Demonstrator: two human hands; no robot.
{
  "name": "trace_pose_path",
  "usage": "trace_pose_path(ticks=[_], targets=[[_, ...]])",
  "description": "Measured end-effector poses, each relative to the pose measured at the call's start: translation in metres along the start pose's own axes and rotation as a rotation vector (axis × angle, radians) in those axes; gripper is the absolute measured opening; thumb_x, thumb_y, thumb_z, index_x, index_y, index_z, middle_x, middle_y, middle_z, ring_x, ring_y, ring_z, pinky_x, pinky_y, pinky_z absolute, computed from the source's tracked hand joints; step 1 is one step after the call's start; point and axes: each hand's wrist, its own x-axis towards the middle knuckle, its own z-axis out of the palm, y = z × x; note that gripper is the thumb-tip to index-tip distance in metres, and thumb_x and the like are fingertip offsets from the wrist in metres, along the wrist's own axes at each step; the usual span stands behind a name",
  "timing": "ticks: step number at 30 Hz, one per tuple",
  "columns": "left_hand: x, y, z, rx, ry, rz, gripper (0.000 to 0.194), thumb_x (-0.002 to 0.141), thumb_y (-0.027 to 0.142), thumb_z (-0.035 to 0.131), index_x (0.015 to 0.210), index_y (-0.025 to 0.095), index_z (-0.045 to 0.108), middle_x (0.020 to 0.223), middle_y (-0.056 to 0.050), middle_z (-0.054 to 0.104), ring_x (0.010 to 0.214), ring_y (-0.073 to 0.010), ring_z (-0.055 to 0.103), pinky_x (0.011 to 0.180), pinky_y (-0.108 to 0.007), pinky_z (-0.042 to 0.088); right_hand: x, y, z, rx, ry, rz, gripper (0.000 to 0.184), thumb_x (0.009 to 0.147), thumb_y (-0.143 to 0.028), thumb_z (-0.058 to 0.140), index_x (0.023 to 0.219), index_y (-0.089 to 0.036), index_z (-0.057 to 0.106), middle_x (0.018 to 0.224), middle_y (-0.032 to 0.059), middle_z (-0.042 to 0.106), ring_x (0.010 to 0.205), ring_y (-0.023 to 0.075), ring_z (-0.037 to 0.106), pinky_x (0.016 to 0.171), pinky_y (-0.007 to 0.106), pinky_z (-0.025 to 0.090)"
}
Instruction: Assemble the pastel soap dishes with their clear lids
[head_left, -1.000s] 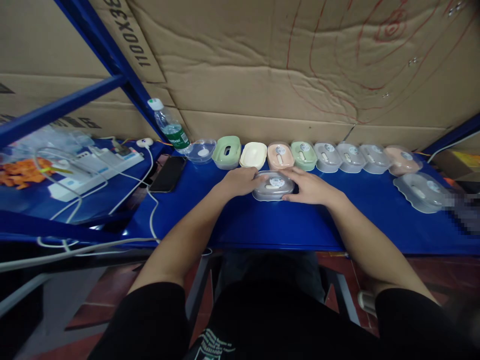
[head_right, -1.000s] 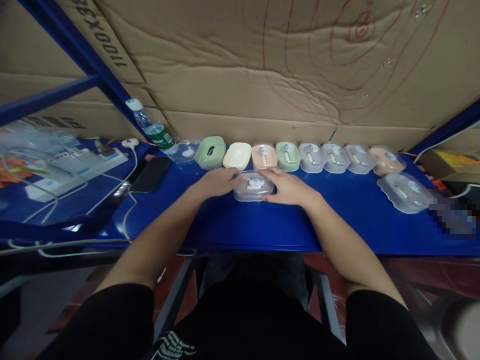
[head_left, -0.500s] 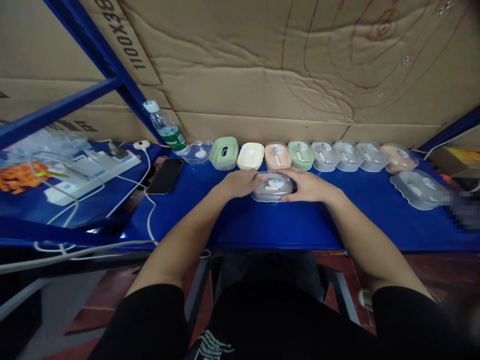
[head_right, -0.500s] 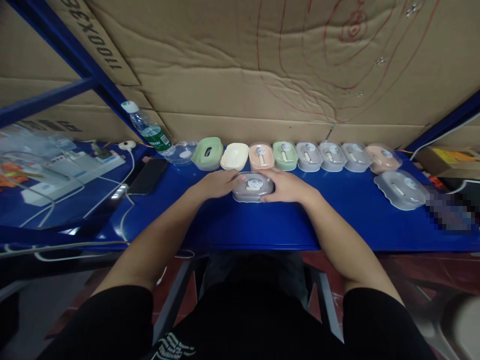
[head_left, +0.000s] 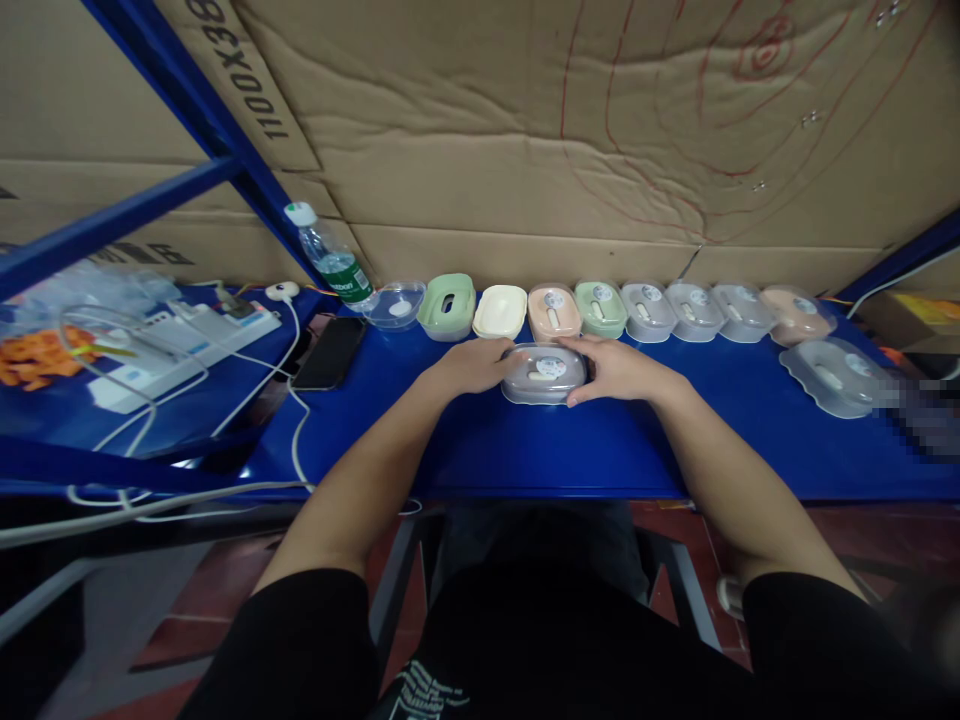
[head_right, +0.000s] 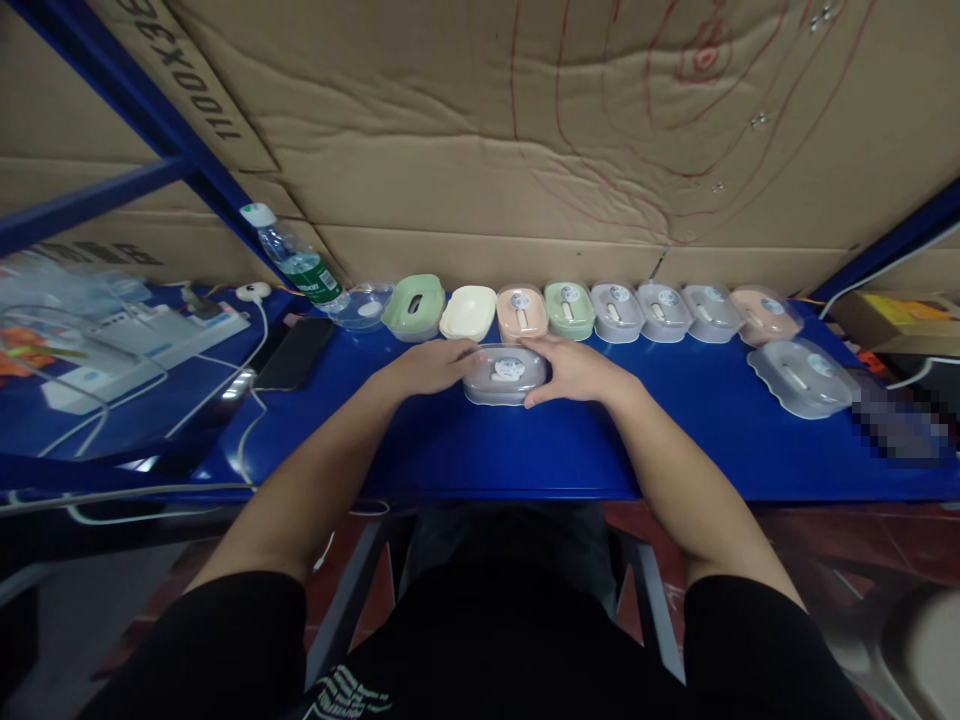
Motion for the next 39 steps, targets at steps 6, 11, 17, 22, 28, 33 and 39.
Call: trace_pose_path(ticks=[6, 11, 17, 22, 28, 33, 39], targets=[[0.0, -0.001, -0.004, 0.015, 0.078, -0.055, 0.05, 0.101, 0.062, 0.045, 0.089, 0.023, 0.072, 0.095, -0.01, 0.078, 0.087, -0.0261, 0.071, 0.075, -0.036, 0.049, -0.001, -0.005, 0.005, -0.105, 0.057, 0.026, 0.114, 0.066, -0.076, 0.088, 0.163, -0.031, 0.049, 0.153, 0.0134, 0.064, 0.135, 0.0468, 0.064, 0.103, 0.067, 0.059], [0.001, 0.002, -0.005, -0.007, 0.114, -0.108, 0.046, 0.101, 0.06, 0.051, 0.093, 0.023, 0.077, 0.097, -0.01, 0.08, 0.089, -0.0277, 0.071, 0.076, -0.038, 0.05, -0.003, -0.01, 0.002, -0.14, 0.088, 0.007, 0.122, 0.058, -0.082, 0.089, 0.161, -0.028, 0.052, 0.156, 0.0158, 0.061, 0.137, 0.0484, 0.062, 0.106, 0.065, 0.058], [0.005, 0.007, -0.003, -0.039, 0.173, -0.149, 0.042, 0.099, 0.054, 0.061, 0.121, 0.022, 0.077, 0.107, -0.01, 0.082, 0.103, -0.0292, 0.074, 0.084, -0.038, 0.053, 0.001, -0.021, -0.001, -0.147, 0.216, -0.158, 0.095, 0.075, -0.076, 0.083, 0.15, -0.022, 0.065, 0.149, 0.0171, 0.066, 0.138, 0.043, 0.061, 0.117, 0.061, 0.049], [0.006, 0.017, 0.009, -0.068, 0.215, -0.093, 0.043, 0.106, 0.045, 0.054, 0.138, 0.021, 0.07, 0.121, -0.011, 0.081, 0.114, -0.0282, 0.074, 0.096, -0.041, 0.054, 0.004, -0.038, 0.011, -0.138, 0.171, -0.335, 0.067, 0.093, -0.065, 0.072, 0.146, -0.025, 0.068, 0.147, 0.0116, 0.07, 0.137, 0.0361, 0.063, 0.116, 0.058, 0.049], [0.003, 0.016, 0.003, -0.074, 0.316, -0.056, 0.043, 0.109, 0.047, 0.047, 0.133, 0.023, 0.074, 0.119, -0.009, 0.082, 0.108, -0.0263, 0.076, 0.094, -0.039, 0.055, -0.01, -0.045, -0.015, -0.139, 0.074, -0.227, 0.056, 0.089, -0.068, 0.076, 0.121, -0.023, 0.08, 0.136, 0.0118, 0.075, 0.125, 0.0357, 0.07, 0.107, 0.052, 0.054], [0.002, 0.008, -0.01, -0.082, 0.405, -0.101, 0.04, 0.105, 0.048, 0.056, 0.132, 0.024, 0.073, 0.12, -0.006, 0.082, 0.105, -0.0252, 0.076, 0.091, -0.038, 0.056, -0.036, -0.026, -0.049, -0.283, 0.084, 0.129, 0.047, 0.082, -0.066, 0.08, 0.107, -0.027, 0.082, 0.106, 0.0099, 0.079, 0.1, 0.0351, 0.073, 0.083, 0.047, 0.057], [0.004, -0.002, -0.011, -0.002, 0.407, -0.14, 0.039, 0.102, 0.046, 0.059, 0.13, 0.022, 0.073, 0.136, -0.008, 0.075, 0.126, -0.0292, 0.069, 0.106, -0.044, 0.053, -0.037, -0.009, -0.05, -0.228, 0.077, 0.182, 0.079, 0.078, -0.063, 0.081, 0.147, -0.028, 0.065, 0.129, 0.0132, 0.068, 0.112, 0.0384, 0.069, 0.09, 0.05, 0.056]])
